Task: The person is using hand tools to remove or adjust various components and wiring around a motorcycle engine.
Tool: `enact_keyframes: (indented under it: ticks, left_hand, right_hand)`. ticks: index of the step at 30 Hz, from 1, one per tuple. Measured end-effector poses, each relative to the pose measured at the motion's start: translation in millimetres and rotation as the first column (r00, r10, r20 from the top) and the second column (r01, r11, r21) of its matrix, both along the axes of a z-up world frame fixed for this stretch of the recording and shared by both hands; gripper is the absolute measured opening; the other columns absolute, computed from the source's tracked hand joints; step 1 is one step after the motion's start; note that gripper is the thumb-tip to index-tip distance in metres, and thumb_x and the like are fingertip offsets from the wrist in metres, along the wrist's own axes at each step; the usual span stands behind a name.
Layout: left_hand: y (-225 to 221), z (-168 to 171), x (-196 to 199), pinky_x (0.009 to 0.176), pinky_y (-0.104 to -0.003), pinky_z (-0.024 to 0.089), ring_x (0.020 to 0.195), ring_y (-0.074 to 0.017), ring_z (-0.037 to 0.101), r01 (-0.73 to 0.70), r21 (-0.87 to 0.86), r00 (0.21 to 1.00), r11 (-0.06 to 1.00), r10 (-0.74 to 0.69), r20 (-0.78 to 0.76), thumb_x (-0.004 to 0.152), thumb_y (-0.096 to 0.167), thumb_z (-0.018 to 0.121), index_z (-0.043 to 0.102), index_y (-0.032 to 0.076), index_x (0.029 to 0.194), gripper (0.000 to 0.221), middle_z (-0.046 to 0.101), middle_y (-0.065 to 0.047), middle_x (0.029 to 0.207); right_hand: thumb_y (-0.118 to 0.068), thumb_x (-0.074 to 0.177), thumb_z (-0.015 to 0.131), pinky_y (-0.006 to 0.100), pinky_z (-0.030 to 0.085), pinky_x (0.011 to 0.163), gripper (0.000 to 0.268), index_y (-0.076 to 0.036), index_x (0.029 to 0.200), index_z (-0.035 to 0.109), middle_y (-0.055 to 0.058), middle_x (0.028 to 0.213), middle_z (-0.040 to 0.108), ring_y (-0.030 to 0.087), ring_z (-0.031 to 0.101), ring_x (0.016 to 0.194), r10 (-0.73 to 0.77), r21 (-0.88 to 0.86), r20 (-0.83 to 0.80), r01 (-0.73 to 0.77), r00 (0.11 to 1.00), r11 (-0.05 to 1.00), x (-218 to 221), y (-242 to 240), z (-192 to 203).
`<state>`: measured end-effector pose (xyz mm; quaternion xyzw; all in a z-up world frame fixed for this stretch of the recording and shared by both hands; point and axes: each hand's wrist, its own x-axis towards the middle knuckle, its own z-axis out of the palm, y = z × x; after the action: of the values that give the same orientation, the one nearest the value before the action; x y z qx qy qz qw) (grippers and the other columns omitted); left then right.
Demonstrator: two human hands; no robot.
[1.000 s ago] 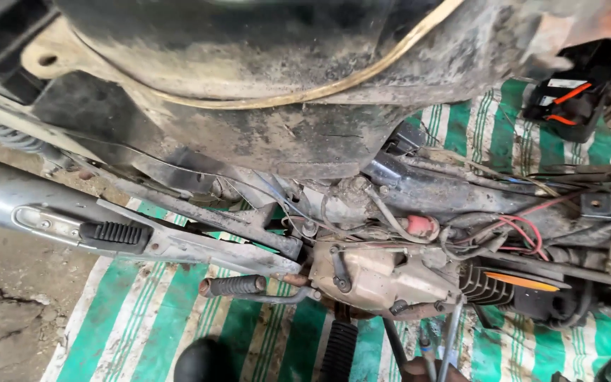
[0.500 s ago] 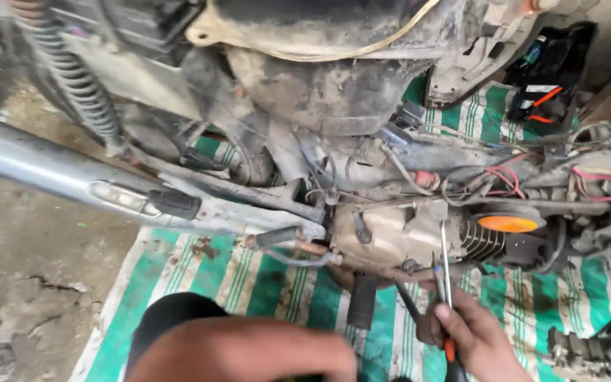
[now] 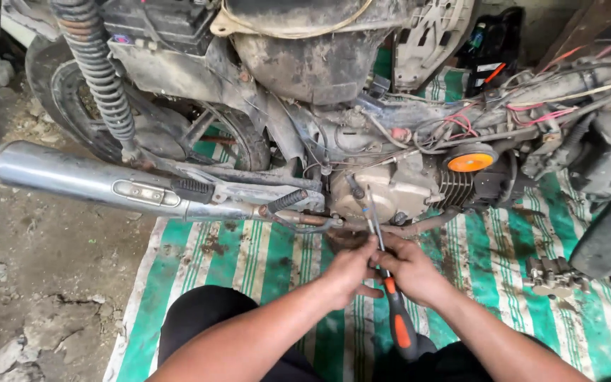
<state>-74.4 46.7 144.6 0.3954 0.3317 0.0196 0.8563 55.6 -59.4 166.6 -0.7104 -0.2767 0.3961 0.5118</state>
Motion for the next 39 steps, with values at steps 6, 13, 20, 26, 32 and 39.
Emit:
enact_keyframes:
  ticks: [6,13,20,26,32,39]
  left_hand:
    - [-22.8,16.7,-11.6,0.059,-0.065,0.069,0.063,-0.0126,0.047,-0.274,-0.124,0.962,0.954,0.273,-0.028,0.113,0.044,0.07,0.071,-0.004,0.124,0.05,0.056,0.001,0.083]
    - [-10.2,-53.1,48.6,0.06,-0.064,0.066,0.068,-0.0348,0.076,-0.363,-0.105,0.931,0.926,0.365,0.0,0.115,0.04,0.065,0.076,0.013,0.118,0.029,0.069,-0.008,0.088]
    - [39.1,4.8,49.0,0.056,-0.055,0.068,0.074,-0.0335,0.082,-0.481,-0.032,0.875,0.876,0.482,0.049,0.121,0.042,0.046,0.064,0.016,0.112,0.033,0.085,-0.013,0.108]
    - [112.2,32.9,31.3,0.043,-0.029,0.052,0.06,-0.0168,0.059,-0.525,0.263,0.851,0.809,0.503,0.152,0.121,0.029,0.044,0.063,0.008,0.123,0.029,0.059,-0.006,0.081]
    - [119.9,67.9,13.1,0.064,-0.033,0.062,0.084,-0.0182,0.062,-0.453,0.423,0.891,0.785,0.417,0.18,0.115,0.011,0.049,0.054,-0.001,0.16,0.047,0.063,-0.013,0.101]
    - [139.5,55.8,10.7,0.05,-0.032,0.059,0.06,-0.0218,0.065,-0.559,0.396,0.827,0.728,0.525,0.202,0.113,0.015,0.055,0.057,-0.001,0.158,0.047,0.065,-0.014,0.074]
  right_hand:
    - [-0.021,0.094,0.086,0.054,0.066,0.075,0.035,-0.007,0.126,0.089,0.022,0.092,0.084,0.035,0.084,0.087,-0.048,-0.293,0.251,0.124,0.967,0.948,-47.7,-0.2,23.8]
    - [-0.016,0.104,0.073,0.057,0.069,0.068,0.031,0.006,0.123,0.082,0.024,0.089,0.075,0.035,0.078,0.086,-0.217,-0.129,0.124,0.232,0.968,0.964,-51.6,19.6,59.8]
    - [-0.036,0.113,0.058,0.069,0.055,0.096,0.043,0.003,0.114,0.078,0.032,0.105,0.08,0.057,0.073,0.116,0.027,-0.288,0.554,0.16,0.832,0.944,-3.1,21.1,99.8]
    - [-0.025,0.107,0.061,0.058,0.063,0.083,0.042,-0.01,0.144,0.073,0.016,0.075,0.085,0.036,0.086,0.081,0.193,-0.386,0.571,0.053,0.798,0.921,14.3,50.9,114.4]
    - [-0.007,0.105,0.056,0.051,0.058,0.058,0.037,0.008,0.135,0.072,0.015,0.062,0.071,0.029,0.072,0.058,0.022,-0.077,0.559,0.025,0.829,0.997,-10.8,96.6,96.5]
    - [0.003,0.111,0.051,0.047,0.061,0.053,0.049,0.021,0.157,0.051,0.024,0.082,0.079,0.03,0.074,0.057,-0.149,0.233,0.621,0.001,0.77,0.973,-31.2,118.8,45.0]
